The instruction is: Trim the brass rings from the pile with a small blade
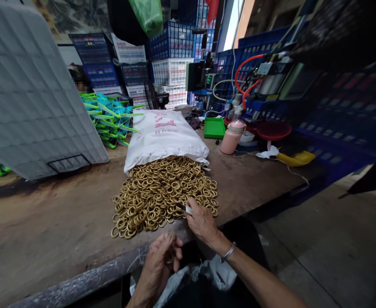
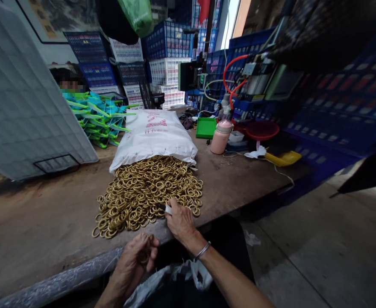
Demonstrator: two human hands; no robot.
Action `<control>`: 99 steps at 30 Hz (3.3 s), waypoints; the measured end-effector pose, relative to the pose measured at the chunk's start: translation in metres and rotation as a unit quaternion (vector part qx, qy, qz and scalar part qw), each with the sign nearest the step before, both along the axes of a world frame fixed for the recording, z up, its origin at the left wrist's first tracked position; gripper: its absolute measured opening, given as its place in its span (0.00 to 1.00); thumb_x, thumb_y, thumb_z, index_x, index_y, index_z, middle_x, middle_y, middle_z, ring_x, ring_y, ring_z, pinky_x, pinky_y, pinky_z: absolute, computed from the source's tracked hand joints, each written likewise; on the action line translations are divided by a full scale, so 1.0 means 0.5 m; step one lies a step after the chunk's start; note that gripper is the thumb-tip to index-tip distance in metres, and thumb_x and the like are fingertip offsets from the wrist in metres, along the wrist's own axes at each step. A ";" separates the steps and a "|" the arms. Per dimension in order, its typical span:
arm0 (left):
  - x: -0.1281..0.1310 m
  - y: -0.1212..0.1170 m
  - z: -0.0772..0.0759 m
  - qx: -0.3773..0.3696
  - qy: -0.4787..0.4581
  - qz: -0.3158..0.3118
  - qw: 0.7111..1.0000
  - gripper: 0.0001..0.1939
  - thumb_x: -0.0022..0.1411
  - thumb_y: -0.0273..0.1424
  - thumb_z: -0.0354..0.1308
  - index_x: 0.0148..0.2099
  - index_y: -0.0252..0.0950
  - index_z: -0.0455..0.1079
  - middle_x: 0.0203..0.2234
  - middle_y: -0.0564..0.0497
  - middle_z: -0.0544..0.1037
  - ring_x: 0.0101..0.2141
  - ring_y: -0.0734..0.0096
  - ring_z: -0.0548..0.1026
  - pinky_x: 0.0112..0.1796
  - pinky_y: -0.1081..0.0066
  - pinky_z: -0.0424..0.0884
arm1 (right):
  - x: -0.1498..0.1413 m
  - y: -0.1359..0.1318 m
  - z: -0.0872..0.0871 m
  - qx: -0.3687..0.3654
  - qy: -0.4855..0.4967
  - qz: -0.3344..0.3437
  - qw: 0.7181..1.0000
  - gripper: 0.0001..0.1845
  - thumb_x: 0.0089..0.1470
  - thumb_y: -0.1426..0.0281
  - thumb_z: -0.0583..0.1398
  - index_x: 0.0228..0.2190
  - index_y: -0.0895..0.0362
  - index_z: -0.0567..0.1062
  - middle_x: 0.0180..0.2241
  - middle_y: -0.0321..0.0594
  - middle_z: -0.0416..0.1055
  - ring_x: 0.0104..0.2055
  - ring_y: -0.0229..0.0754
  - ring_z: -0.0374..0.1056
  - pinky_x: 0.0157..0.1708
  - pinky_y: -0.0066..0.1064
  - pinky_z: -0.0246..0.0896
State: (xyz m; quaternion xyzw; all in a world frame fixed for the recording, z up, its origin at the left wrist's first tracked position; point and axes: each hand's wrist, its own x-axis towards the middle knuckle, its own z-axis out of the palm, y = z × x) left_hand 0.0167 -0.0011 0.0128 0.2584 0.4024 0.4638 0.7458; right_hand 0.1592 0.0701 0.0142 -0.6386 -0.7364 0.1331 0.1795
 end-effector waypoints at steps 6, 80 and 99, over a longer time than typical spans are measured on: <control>-0.009 0.006 -0.002 -0.023 -0.053 0.046 0.997 0.08 0.53 0.34 0.57 0.35 0.35 0.64 0.23 0.52 0.72 0.18 0.78 0.66 0.16 0.79 0.58 | -0.027 0.031 -0.003 -0.017 -0.032 -0.053 0.998 0.05 0.52 0.70 0.53 0.33 0.56 0.66 0.27 0.39 0.72 0.28 0.38 0.67 0.25 0.27 0.43; -0.011 0.061 -0.025 0.060 0.126 0.081 0.987 0.17 0.50 0.45 0.56 0.31 0.37 0.59 0.17 0.60 0.65 0.13 0.85 0.58 0.13 0.83 0.53 | -0.033 -0.021 0.012 -0.050 0.018 0.172 0.984 0.11 0.40 0.81 0.50 0.26 0.56 0.66 0.20 0.35 0.65 0.21 0.35 0.55 0.23 0.27 0.39; -0.027 0.040 0.023 0.042 -0.025 0.082 0.995 0.15 0.50 0.41 0.59 0.30 0.37 0.59 0.18 0.58 0.66 0.14 0.84 0.58 0.15 0.81 0.54 | -0.068 -0.007 0.006 -0.166 0.313 0.100 0.930 0.17 0.54 0.65 0.46 0.18 0.57 0.63 0.16 0.32 0.61 0.19 0.32 0.54 0.20 0.23 0.47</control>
